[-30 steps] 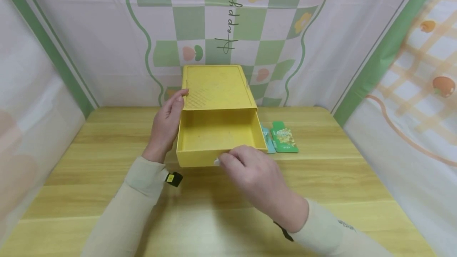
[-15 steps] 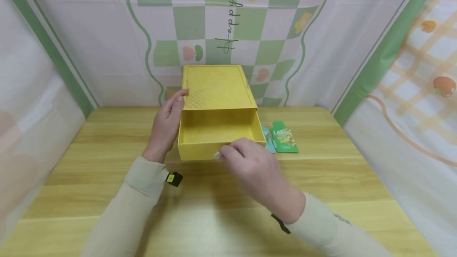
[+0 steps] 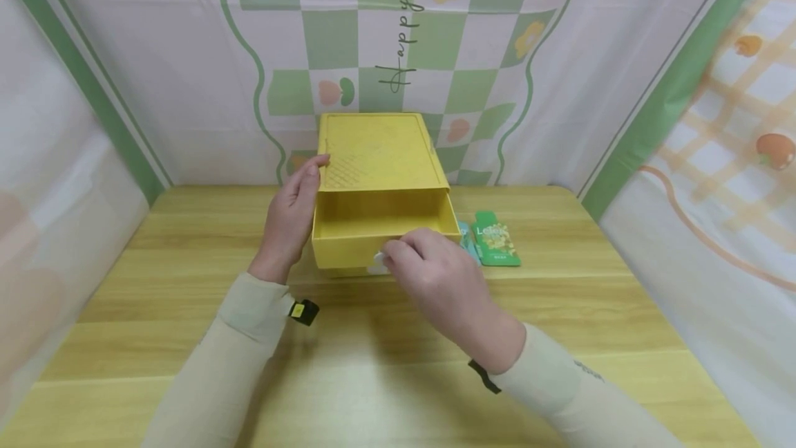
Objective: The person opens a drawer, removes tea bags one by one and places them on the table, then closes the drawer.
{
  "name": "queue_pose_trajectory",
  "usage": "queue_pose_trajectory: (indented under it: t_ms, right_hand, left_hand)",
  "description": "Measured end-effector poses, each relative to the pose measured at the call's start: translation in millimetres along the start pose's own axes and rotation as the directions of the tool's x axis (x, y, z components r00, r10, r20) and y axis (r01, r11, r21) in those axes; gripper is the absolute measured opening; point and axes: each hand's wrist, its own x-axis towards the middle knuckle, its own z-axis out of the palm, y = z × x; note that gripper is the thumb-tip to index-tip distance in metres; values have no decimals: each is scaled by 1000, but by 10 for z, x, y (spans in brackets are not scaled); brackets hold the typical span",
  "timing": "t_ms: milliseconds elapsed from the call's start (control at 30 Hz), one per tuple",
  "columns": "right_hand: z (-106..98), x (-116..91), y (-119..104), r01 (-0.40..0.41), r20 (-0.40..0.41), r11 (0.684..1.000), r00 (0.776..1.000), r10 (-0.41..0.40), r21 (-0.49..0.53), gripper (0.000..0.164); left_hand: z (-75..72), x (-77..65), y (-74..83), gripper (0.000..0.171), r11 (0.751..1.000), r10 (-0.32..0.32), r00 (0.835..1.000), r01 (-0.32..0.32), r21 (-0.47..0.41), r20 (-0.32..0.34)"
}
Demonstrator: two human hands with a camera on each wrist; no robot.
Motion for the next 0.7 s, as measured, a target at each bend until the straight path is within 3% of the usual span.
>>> queue_pose_trajectory:
  t_ms: [467, 700]
  right_hand:
    - [76, 48, 86, -54, 90, 999, 994, 54, -2, 13]
    - [136, 73, 138, -64, 85, 998, 994, 64, -9, 14]
  left_hand:
    - [-4, 13, -27, 58, 1000, 15, 1000, -15, 15, 10]
    - [-4, 2, -12, 58, 1000, 21, 1000, -21, 17, 11]
